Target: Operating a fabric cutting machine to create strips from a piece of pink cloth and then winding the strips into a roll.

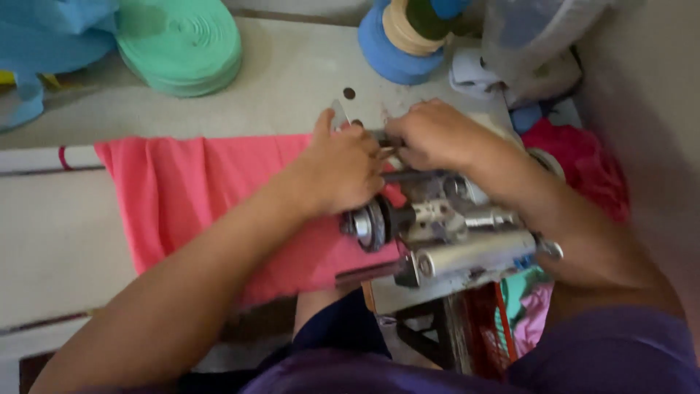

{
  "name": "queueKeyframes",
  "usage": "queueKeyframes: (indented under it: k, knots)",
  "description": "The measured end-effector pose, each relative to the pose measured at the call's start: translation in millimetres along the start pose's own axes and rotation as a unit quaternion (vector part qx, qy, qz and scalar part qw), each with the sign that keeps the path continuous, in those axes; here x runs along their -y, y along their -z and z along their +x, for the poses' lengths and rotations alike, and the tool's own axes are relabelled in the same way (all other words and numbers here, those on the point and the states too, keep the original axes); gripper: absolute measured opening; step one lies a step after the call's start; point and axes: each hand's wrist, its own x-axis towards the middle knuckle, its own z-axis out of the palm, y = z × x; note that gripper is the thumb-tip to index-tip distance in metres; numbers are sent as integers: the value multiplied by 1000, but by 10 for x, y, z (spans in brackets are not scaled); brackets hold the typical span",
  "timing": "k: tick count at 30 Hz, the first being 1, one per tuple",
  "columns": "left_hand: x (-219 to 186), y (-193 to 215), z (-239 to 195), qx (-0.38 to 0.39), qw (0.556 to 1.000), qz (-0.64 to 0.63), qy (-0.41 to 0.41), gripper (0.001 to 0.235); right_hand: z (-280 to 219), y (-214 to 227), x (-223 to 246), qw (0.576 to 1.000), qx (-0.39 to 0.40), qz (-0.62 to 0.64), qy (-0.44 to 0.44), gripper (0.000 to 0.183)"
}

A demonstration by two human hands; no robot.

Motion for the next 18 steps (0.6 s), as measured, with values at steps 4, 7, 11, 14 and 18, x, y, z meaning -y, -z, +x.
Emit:
queueKeyframes:
  k: [4,7,11,14,18]
  knots:
    - [-12,109,-23,16,1000,-2,10,39,54,5,-27,993,9,106,-40,25]
    - [-75,280,-33,59,998,-9,28,42,-21,0,-96,971,26,235,-43,24]
    - [-111,431,-22,84,995,21,48,46,-166,284,6,931,101,347,-56,23]
    - [-112,446,-11,108,993,24,49,47,-75,242,-24,932,60,355,-32,31]
    - [-133,470,-22,105,993,28,50,47,-82,232,89,949,76,306,-20,53]
